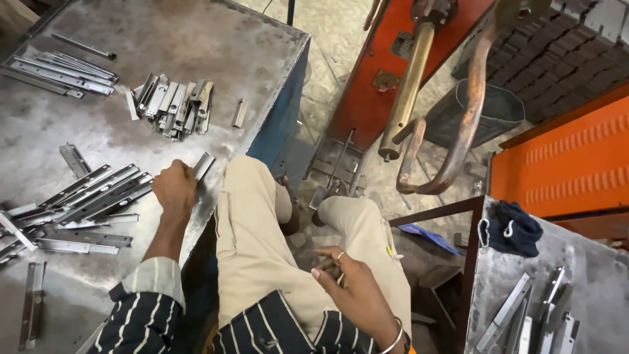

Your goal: Assembling and welding small metal components using a spot welding machine at a factory workstation.

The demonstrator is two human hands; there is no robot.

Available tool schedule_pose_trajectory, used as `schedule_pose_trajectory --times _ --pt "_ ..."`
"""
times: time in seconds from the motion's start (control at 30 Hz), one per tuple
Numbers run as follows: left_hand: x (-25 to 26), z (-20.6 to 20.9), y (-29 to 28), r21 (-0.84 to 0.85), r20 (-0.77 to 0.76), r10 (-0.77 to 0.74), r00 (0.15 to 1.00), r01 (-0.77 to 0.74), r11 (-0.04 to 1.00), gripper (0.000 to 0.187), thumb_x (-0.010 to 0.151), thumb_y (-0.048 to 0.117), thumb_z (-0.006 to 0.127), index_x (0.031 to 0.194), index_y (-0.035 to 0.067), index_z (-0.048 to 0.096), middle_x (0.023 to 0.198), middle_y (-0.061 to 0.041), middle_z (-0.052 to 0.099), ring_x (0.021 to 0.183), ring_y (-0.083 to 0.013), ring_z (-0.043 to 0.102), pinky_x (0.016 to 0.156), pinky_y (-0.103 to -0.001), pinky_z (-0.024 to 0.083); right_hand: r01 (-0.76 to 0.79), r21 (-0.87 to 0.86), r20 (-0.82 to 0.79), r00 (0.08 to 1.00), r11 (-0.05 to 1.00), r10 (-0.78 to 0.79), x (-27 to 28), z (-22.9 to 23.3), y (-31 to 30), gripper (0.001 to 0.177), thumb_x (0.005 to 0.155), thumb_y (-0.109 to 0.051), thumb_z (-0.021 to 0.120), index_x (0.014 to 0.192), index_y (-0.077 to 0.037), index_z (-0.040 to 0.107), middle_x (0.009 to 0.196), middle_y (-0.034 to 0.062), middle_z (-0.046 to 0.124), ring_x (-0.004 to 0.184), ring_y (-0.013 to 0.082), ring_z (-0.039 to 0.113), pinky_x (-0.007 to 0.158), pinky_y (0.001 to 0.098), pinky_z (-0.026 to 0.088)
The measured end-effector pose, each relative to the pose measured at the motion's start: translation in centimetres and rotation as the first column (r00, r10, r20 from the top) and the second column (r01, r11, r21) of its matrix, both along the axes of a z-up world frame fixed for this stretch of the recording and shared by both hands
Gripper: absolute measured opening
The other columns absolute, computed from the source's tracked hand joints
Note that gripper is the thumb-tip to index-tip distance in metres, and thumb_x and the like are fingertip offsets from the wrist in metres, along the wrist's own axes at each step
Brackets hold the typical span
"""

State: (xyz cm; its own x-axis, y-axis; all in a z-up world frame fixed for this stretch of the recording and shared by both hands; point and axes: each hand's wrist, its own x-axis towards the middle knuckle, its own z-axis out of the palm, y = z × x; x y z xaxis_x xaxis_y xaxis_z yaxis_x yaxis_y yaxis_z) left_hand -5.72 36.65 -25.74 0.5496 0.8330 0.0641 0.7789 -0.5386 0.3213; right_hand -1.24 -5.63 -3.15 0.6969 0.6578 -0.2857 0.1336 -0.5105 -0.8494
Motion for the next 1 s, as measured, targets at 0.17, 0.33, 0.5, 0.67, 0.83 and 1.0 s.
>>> schedule_pose_trajectory --times 0.17,0.33,0.5,0.67,0.83,1.0 --pt "-0.6 -2.4 0.8 0.069 0.032 -0.093 0.995 0.091 0.993 0.018 0.094 0.023 0.066 0.095 0.005 0.071 0.089 -0.020 0.074 0.084 -0.0413 0.071 0.077 -0.052 0.053 0.011 -0.028 -0.010 1.000 1.000 -0.011 -0.1 0.4 -0.1 0.036 0.089 -0.018 0.073 0.123 -0.008 0.067 0.081 0.0047 0.077 0.066 0.0112 0.066 0.055 0.0277 0.049" --pt "-0.3 -3.6 1.2 0.089 -0.113 -0.112 0.987 0.122 0.989 0.017 0.093 0.022 0.066 0.092 0.007 0.072 0.088 -0.020 0.074 0.083 -0.0420 0.071 0.075 -0.052 0.055 0.035 -0.045 0.004 0.999 0.998 -0.035 0.1 0.1 -0.6 0.036 0.089 -0.018 0.073 0.123 -0.008 0.067 0.082 0.0044 0.077 0.067 0.0100 0.068 0.055 0.0279 0.049" --pt "-0.2 -2.6 0.9 0.200 -0.062 -0.123 0.990 0.133 0.971 0.021 0.101 0.021 0.063 0.092 0.004 0.071 0.081 -0.022 0.072 0.073 -0.0436 0.069 0.070 -0.054 0.054 0.036 -0.039 -0.001 0.999 0.999 -0.036 0.2 0.5 -0.6 0.037 0.089 -0.018 0.073 0.124 -0.008 0.066 0.079 0.0051 0.076 0.063 0.0116 0.064 0.054 0.0285 0.048" --pt "0.3 5.3 -4.1 -0.005 0.469 -0.051 0.882 0.060 0.998 0.011 0.097 0.013 0.075 0.098 0.002 0.076 0.085 -0.019 0.075 0.076 -0.0331 0.074 0.071 -0.042 0.056 0.031 0.002 -0.034 0.999 1.000 -0.031 0.3 -0.2 -0.3 0.037 0.090 -0.018 0.072 0.125 -0.007 0.067 0.081 0.0043 0.075 0.062 0.0096 0.064 0.054 0.0262 0.048" --pt "1.3 10.8 -13.5 -0.459 0.792 0.155 0.590 0.408 0.789 0.009 0.096 0.004 0.073 0.102 -0.003 0.072 0.090 -0.007 0.077 0.081 -0.0134 0.075 0.075 -0.025 0.060 0.157 0.172 -0.201 0.972 0.973 -0.122 0.9 -2.8 -0.5 0.034 0.095 -0.017 0.071 0.126 -0.004 0.068 0.084 0.0047 0.073 0.068 0.0065 0.061 0.059 0.0216 0.054" --pt "1.7 12.9 -25.0 -0.635 0.709 0.126 0.694 0.552 0.540 0.011 0.092 0.002 0.075 0.100 -0.006 0.075 0.083 -0.006 0.074 0.072 -0.0100 0.065 0.065 -0.024 0.052 0.516 0.331 -0.401 0.835 0.790 -0.377 3.0 -3.5 -1.7 0.028 0.096 -0.022 0.059 0.121 -0.010 0.064 0.089 -0.0023 0.074 0.061 0.0053 0.060 0.051 0.0203 0.044"
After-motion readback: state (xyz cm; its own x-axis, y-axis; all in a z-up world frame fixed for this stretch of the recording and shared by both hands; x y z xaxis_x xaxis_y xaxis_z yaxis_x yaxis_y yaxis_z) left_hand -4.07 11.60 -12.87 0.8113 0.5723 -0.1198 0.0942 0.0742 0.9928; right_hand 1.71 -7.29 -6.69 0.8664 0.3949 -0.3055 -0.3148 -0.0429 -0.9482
